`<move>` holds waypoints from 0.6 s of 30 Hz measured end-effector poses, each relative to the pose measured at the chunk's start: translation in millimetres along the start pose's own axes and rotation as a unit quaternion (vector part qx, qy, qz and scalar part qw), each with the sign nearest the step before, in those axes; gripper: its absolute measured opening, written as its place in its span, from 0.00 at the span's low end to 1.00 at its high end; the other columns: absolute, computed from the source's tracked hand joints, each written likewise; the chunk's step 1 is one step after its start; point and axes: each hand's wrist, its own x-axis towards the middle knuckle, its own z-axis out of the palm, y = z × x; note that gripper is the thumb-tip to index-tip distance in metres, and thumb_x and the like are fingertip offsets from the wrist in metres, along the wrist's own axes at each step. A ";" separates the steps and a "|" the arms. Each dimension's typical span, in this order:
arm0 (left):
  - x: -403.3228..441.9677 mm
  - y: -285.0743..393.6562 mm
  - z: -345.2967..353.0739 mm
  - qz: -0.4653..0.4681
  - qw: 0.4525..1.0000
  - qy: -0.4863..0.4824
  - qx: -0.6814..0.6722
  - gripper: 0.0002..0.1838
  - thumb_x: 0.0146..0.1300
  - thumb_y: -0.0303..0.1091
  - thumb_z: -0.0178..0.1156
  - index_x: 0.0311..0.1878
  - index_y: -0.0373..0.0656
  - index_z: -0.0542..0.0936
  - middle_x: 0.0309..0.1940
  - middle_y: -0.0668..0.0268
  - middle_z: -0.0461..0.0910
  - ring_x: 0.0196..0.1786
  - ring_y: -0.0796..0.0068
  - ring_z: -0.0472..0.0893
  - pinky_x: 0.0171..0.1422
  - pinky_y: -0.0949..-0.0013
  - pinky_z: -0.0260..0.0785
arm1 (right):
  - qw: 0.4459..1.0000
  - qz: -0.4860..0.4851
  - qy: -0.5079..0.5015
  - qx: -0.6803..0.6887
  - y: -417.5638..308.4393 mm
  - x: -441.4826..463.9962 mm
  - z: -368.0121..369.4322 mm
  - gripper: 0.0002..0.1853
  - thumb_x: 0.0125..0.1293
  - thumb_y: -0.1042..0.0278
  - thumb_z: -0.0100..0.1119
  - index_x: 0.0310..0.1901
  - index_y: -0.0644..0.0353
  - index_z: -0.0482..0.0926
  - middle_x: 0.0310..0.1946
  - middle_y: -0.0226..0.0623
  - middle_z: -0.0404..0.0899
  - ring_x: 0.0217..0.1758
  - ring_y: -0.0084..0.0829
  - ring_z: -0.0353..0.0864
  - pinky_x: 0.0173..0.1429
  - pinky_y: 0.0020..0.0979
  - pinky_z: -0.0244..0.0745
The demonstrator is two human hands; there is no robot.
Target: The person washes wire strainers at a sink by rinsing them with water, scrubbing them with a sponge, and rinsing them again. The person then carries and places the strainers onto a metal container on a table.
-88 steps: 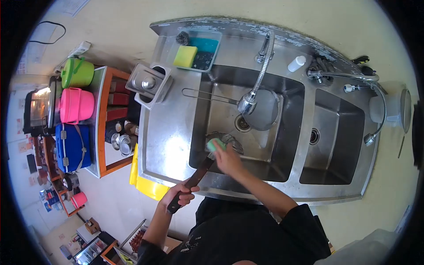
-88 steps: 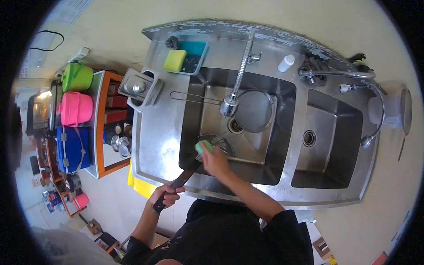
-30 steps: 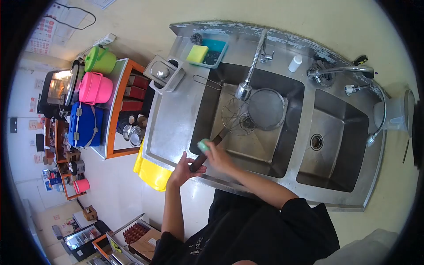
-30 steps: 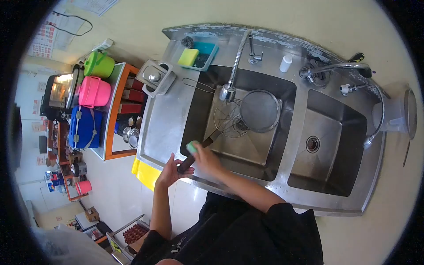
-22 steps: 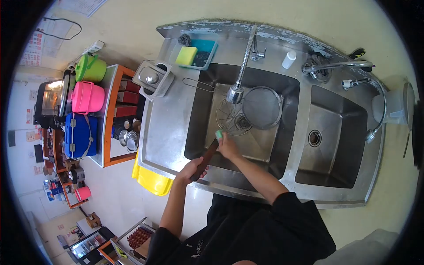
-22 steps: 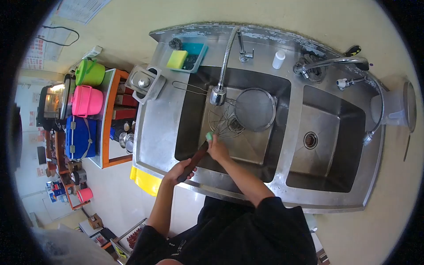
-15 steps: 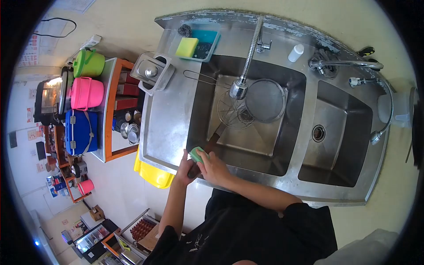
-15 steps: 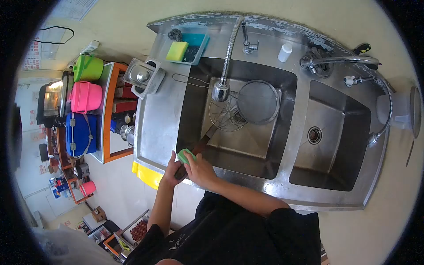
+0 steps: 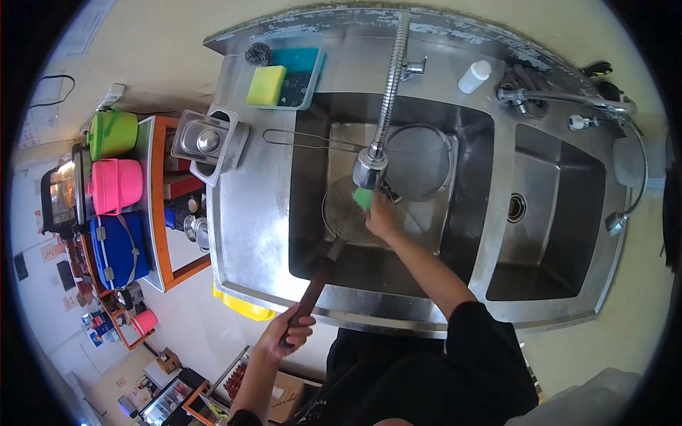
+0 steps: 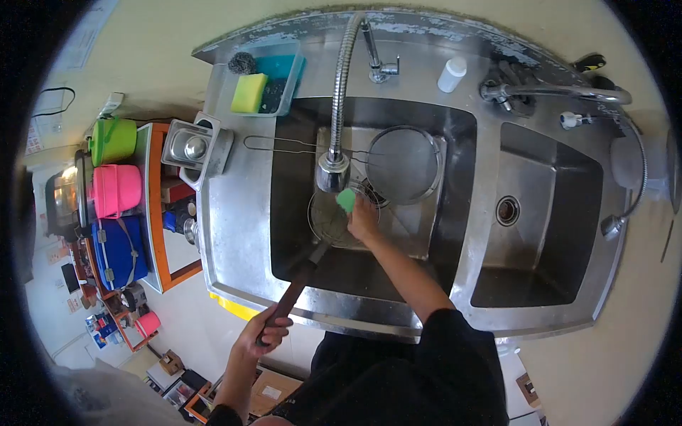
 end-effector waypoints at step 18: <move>21.9 19.0 3.9 0.007 0.999 -0.009 0.053 0.23 0.78 0.47 0.49 0.72 0.77 0.61 0.29 0.73 0.63 0.18 0.88 0.58 0.15 0.85 0.48 | 0.983 -0.018 -0.097 -0.152 5.9 90.2 59.7 0.28 0.57 0.71 0.63 0.57 0.75 0.68 0.53 0.61 0.70 0.56 0.59 0.74 0.60 0.50 0.73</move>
